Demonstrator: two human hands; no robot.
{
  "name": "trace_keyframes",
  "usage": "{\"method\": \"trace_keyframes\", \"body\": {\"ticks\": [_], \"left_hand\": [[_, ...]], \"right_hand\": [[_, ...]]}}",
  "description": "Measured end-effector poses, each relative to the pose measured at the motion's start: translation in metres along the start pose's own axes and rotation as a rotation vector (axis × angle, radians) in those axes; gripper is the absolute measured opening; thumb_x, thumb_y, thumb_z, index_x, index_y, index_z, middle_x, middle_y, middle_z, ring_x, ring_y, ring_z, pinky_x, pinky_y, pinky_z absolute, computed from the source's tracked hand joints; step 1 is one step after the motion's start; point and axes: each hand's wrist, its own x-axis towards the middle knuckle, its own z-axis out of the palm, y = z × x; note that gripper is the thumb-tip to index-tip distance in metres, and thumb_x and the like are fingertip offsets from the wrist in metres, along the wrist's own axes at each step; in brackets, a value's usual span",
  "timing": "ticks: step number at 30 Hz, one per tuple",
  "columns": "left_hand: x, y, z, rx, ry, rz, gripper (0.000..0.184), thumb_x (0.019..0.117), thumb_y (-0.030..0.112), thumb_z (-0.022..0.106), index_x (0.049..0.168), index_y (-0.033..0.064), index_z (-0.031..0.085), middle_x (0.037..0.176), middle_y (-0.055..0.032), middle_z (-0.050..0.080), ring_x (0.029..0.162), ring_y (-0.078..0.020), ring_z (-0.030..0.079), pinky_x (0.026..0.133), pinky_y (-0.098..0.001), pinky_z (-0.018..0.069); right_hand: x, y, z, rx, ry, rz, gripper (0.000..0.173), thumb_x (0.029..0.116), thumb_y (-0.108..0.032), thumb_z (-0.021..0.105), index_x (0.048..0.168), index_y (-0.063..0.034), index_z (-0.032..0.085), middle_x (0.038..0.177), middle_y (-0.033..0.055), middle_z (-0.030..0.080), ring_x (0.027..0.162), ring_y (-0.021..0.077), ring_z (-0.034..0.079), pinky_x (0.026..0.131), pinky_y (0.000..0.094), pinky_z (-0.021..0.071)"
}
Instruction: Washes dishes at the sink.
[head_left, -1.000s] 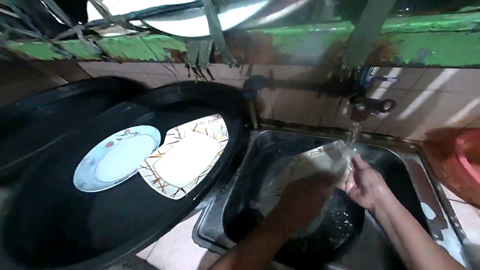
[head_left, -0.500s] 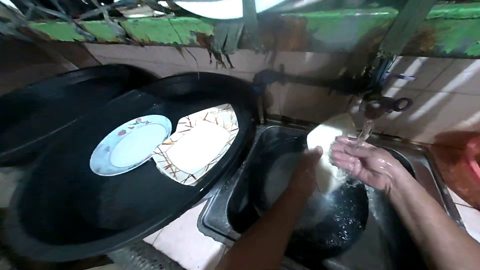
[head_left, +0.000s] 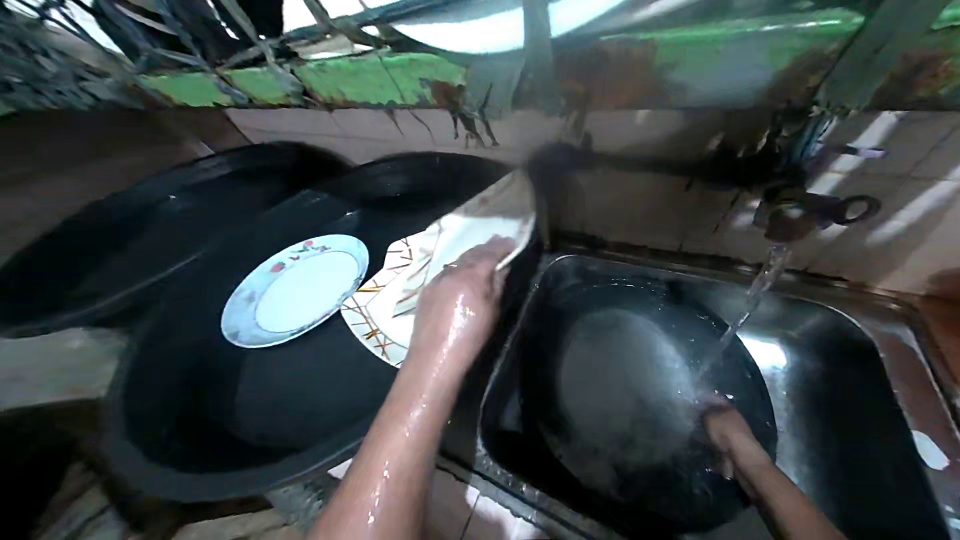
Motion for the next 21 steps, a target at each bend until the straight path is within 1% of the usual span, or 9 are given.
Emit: {"method": "trace_keyframes", "body": {"ticks": [3,6,8,11,13,16,17,19,21], "left_hand": [[0.006,-0.001,0.000,0.021,-0.161,-0.177,0.052,0.1086,0.036,0.049,0.155,0.0134,0.044,0.152,-0.0138,0.052,0.136,-0.0366,0.053,0.109,-0.0634,0.0407],[-0.005,0.025,0.022,0.041,-0.027,0.089,0.057,0.1077,0.040,0.043,0.154,0.0067,0.045,0.160,-0.0124,0.042,0.152,-0.0316,0.031,0.122,-0.0611,0.0224],[-0.022,0.048,0.063,-0.065,-0.048,0.234,0.051,0.1066,0.035,0.046,0.148,0.0061,0.053,0.158,-0.0113,0.046,0.151,-0.0297,0.034,0.123,-0.0577,0.0236],[-0.050,0.058,0.148,-0.230,-0.562,0.166,0.059,0.1072,0.045,0.046,0.155,0.0099,0.045,0.165,-0.0085,0.034,0.155,-0.0250,0.026,0.126,-0.0498,0.0196],[-0.061,0.053,0.200,-0.294,-0.763,0.010,0.068,0.1056,0.048,0.048,0.159,0.0084,0.035,0.169,-0.0109,0.023,0.157,-0.0272,0.018,0.127,-0.0507,0.0161],[-0.082,0.076,0.241,-0.399,-0.559,-0.155,0.063,0.1039,0.033,0.052,0.157,0.0028,0.037,0.165,-0.0184,0.030,0.154,-0.0333,0.025,0.126,-0.0488,0.0227],[-0.087,0.096,0.246,-0.461,-0.480,-0.161,0.059,0.1034,0.029,0.054,0.154,-0.0001,0.042,0.161,-0.0210,0.036,0.152,-0.0351,0.030,0.125,-0.0478,0.0243],[-0.101,0.137,0.246,-0.519,-0.508,-0.041,0.056,0.1038,0.030,0.053,0.149,-0.0019,0.047,0.155,-0.0208,0.046,0.147,-0.0347,0.039,0.124,-0.0469,0.0266],[-0.108,0.158,0.251,-0.551,-0.596,0.117,0.052,0.1058,0.032,0.050,0.149,0.0015,0.051,0.154,-0.0166,0.049,0.147,-0.0323,0.040,0.125,-0.0467,0.0255]], "right_hand": [[0.000,0.006,-0.002,0.130,0.095,-0.127,0.042,0.1030,-0.002,0.049,0.145,-0.0023,0.051,0.130,0.0235,0.061,0.111,0.0304,0.063,0.091,0.0502,0.0523],[0.002,0.009,-0.003,0.212,0.187,-0.248,0.044,0.1025,-0.002,0.051,0.146,0.0002,0.050,0.137,0.0228,0.060,0.121,0.0281,0.061,0.101,0.0460,0.0494],[0.005,0.012,-0.004,0.226,0.225,-0.265,0.044,0.1029,-0.003,0.052,0.146,0.0030,0.048,0.136,0.0248,0.059,0.121,0.0294,0.061,0.103,0.0467,0.0494],[0.007,0.013,-0.004,0.318,0.250,-0.243,0.042,0.1036,-0.004,0.051,0.145,0.0033,0.046,0.129,0.0235,0.061,0.108,0.0257,0.064,0.092,0.0438,0.0538],[0.008,0.011,-0.003,0.342,0.236,-0.214,0.040,0.1052,-0.005,0.050,0.145,0.0010,0.046,0.123,0.0216,0.062,0.097,0.0227,0.065,0.083,0.0415,0.0555],[0.005,0.008,0.000,0.284,0.146,-0.176,0.045,0.1063,-0.007,0.046,0.151,-0.0048,0.042,0.121,0.0183,0.061,0.089,0.0191,0.062,0.075,0.0380,0.0534],[0.002,0.007,0.002,0.259,0.131,-0.181,0.045,0.1061,-0.006,0.044,0.151,-0.0052,0.043,0.125,0.0176,0.061,0.095,0.0185,0.062,0.079,0.0373,0.0533],[-0.006,0.006,0.002,0.206,0.099,-0.193,0.045,0.1073,-0.006,0.039,0.152,-0.0005,0.041,0.142,0.0224,0.055,0.123,0.0255,0.058,0.102,0.0434,0.0482],[-0.009,0.012,-0.002,0.166,0.081,-0.187,0.045,0.1090,-0.008,0.036,0.151,0.0077,0.037,0.146,0.0285,0.049,0.129,0.0317,0.052,0.107,0.0465,0.0434]]}}
